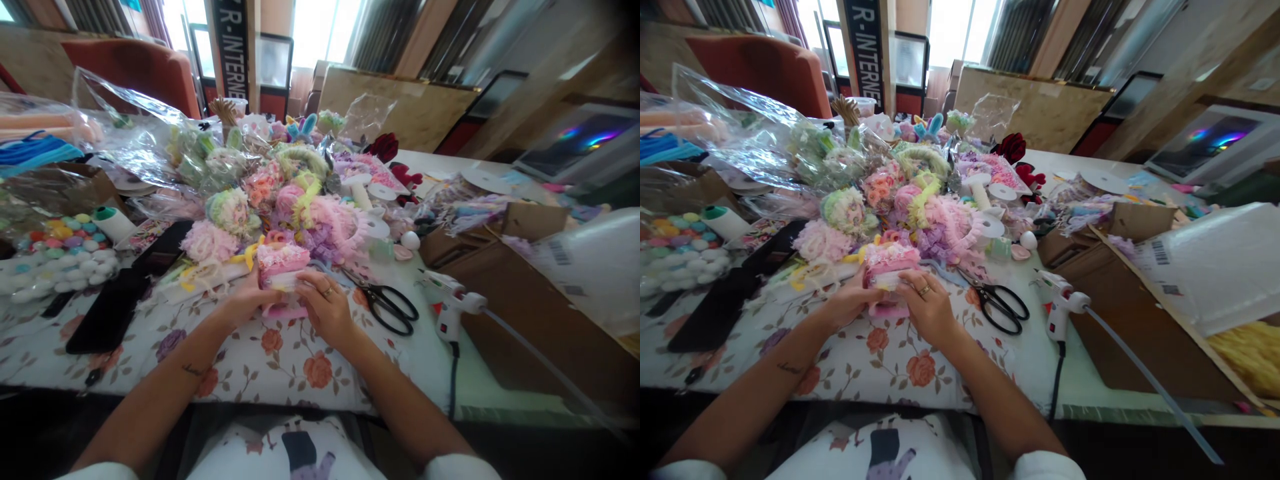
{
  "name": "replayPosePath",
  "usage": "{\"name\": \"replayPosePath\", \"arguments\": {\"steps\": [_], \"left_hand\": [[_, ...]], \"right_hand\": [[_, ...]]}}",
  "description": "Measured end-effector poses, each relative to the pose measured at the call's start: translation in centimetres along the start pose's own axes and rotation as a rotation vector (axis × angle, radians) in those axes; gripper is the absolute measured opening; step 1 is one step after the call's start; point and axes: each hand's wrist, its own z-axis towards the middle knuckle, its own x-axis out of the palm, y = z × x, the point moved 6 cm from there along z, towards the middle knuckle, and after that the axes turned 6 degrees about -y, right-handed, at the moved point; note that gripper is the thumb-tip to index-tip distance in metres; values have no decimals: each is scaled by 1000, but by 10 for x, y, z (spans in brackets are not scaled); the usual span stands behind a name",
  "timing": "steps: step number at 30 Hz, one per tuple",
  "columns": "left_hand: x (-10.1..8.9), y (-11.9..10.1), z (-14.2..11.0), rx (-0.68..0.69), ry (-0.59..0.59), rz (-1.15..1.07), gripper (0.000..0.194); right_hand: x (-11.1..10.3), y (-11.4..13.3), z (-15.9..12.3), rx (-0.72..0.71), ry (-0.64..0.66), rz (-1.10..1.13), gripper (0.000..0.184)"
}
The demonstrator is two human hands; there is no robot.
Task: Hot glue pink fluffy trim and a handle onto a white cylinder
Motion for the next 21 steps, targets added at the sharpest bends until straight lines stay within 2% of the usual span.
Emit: {"name": "replayPosePath", "arguments": {"steps": [10,17,21], "left_hand": [[-1,-2,0,39,-14,2,81],[-5,5,1,-2,-14,62,80],[-7,6,2,31,-63,27,82]], "right_hand": [[2,0,-1,-20,9,-18,31],[3,-2,-2,2,29,-29,34],[4,0,-3,-17,25,-17,32]]}}
